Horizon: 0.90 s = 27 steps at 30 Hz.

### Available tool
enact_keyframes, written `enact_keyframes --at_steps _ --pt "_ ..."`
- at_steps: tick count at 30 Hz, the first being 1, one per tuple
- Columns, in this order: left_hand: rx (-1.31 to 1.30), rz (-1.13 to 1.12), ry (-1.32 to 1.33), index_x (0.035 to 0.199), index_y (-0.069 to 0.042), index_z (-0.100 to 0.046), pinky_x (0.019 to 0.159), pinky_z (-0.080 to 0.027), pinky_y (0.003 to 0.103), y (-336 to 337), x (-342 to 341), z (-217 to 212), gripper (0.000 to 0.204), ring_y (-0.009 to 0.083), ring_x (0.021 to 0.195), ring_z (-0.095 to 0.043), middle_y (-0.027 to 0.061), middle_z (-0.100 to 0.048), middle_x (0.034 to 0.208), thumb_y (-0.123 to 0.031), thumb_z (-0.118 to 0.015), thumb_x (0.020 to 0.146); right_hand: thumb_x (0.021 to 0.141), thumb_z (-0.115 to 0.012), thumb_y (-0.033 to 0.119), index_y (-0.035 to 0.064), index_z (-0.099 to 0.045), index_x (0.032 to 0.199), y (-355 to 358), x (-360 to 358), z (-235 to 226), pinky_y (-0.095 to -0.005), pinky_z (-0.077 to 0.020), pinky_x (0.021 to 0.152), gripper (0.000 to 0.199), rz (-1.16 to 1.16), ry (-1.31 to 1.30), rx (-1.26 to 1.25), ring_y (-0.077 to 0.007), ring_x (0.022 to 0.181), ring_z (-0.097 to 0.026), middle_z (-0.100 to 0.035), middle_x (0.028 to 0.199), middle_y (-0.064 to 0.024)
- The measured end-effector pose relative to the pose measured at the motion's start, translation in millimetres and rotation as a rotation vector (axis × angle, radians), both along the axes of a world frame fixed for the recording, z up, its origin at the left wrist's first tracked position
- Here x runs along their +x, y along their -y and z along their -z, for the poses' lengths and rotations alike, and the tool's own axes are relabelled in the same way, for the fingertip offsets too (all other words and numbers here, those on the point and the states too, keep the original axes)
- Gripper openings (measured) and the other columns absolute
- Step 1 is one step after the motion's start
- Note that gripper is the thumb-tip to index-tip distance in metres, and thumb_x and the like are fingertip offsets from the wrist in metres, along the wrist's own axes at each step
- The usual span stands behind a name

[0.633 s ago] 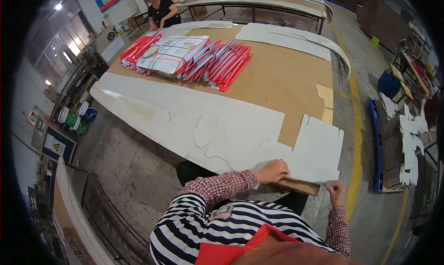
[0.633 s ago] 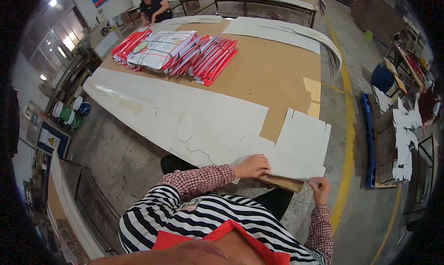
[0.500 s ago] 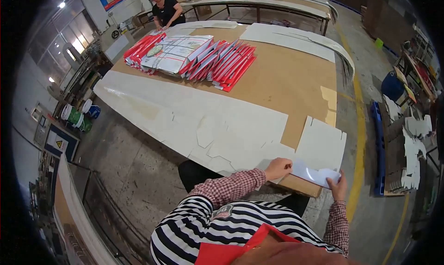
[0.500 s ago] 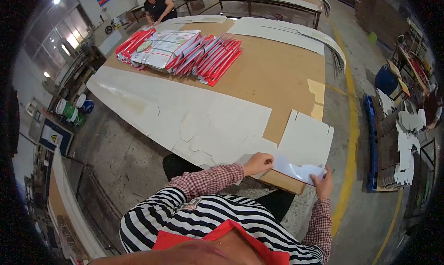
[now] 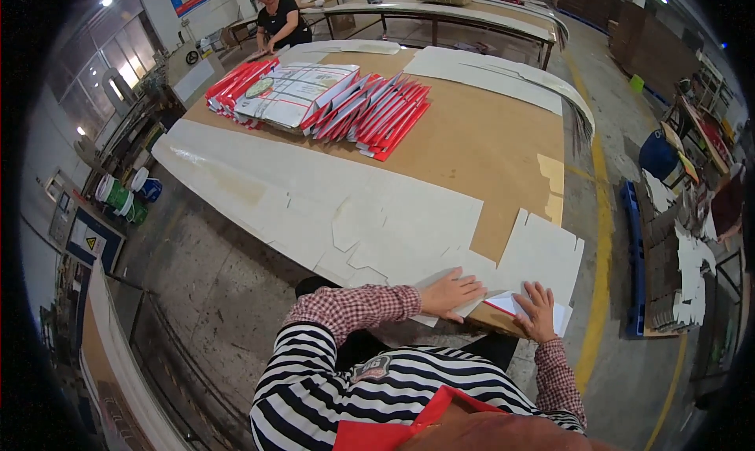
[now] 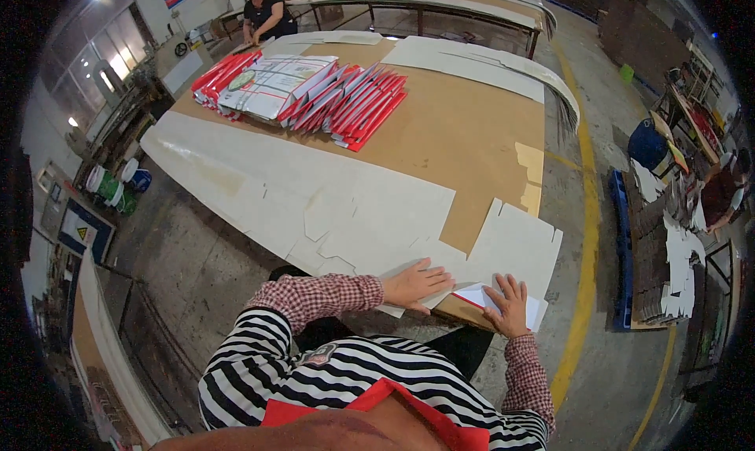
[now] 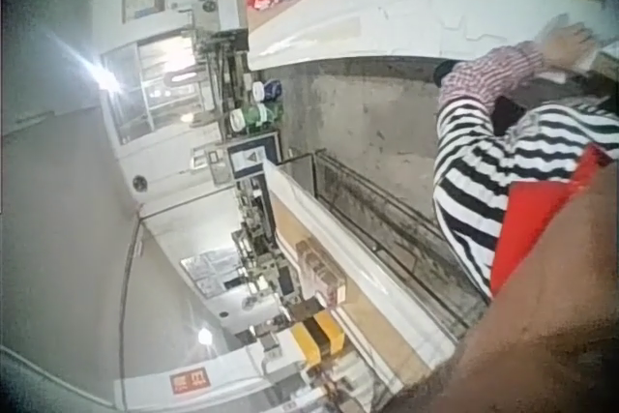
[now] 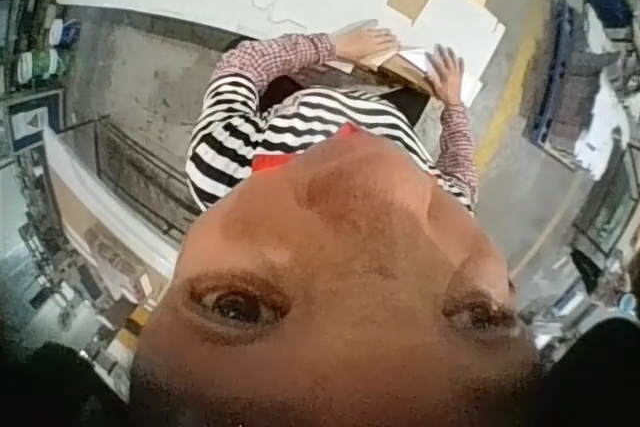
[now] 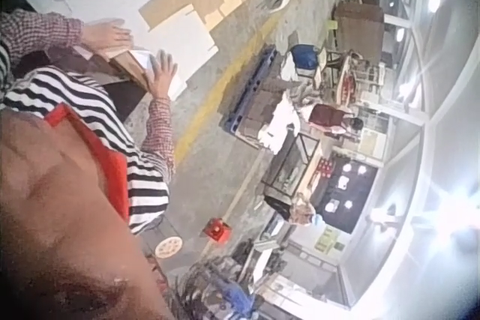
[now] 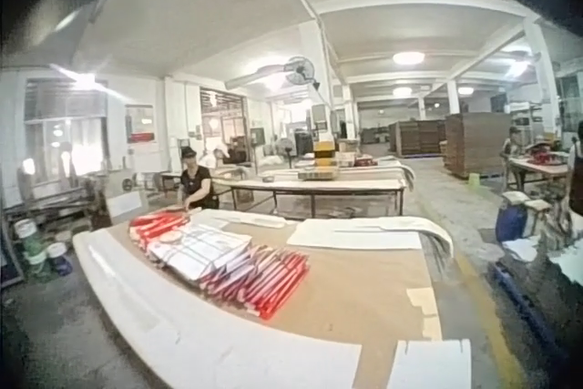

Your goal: The recorder is repeatedly folding and stacking red and white cardboard folders on a large industrial workbench.

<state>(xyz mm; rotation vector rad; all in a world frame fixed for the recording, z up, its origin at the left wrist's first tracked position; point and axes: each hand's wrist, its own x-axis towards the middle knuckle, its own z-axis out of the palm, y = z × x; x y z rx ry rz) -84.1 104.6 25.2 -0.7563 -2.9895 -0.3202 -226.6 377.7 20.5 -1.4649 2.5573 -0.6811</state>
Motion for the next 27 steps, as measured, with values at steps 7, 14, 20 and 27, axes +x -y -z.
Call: enact_keyframes --at_steps 7,14,20,27 --pt "0.54 -0.63 0.104 0.094 -0.008 -0.057 0.083 -0.038 0.041 16 -16 11 0.022 0.0246 0.094 -0.052 0.0076 -0.057 0.085 -0.023 -0.064 0.078 0.086 -0.046 0.055 0.0181 -0.062 0.119 -2 2 0 -0.0553 -0.012 0.109 0.052 0.03 0.009 0.012 -0.0335 0.133 -0.029 -0.04 0.142 -0.009" --pt "0.224 -0.262 -0.098 0.128 -0.01 -0.044 0.101 -0.023 0.057 -51 -17 41 0.05 0.0349 0.127 -0.034 0.0094 -0.044 0.133 -0.033 -0.057 0.085 0.086 -0.054 0.043 0.0156 -0.063 0.116 1 8 9 -0.0539 -0.0144 0.109 0.042 0.094 -0.103 0.026 -0.0332 0.132 -0.031 -0.042 0.14 -0.0087" --pt "0.106 -0.152 0.052 0.145 -0.014 -0.021 0.101 -0.006 0.07 -52 -13 28 0.083 0.0392 0.138 -0.011 0.006 -0.016 0.152 -0.06 -0.049 0.082 0.082 -0.064 0.02 0.0087 -0.056 0.123 -16 29 -12 -0.0503 -0.0196 0.109 0.043 0.445 -0.269 -0.325 -0.0333 0.134 -0.029 -0.034 0.143 -0.0176" --pt "0.13 -0.043 0.14 0.147 -0.01 -0.013 0.104 -0.006 0.067 -66 -38 17 0.104 0.0363 0.14 -0.01 0.0086 -0.013 0.153 -0.071 -0.053 0.072 0.091 -0.056 0.016 -0.0018 -0.04 0.131 -13 42 29 -0.0382 -0.038 0.1 0.046 1.033 0.558 -1.271 -0.026 0.124 -0.041 -0.043 0.135 -0.0171"
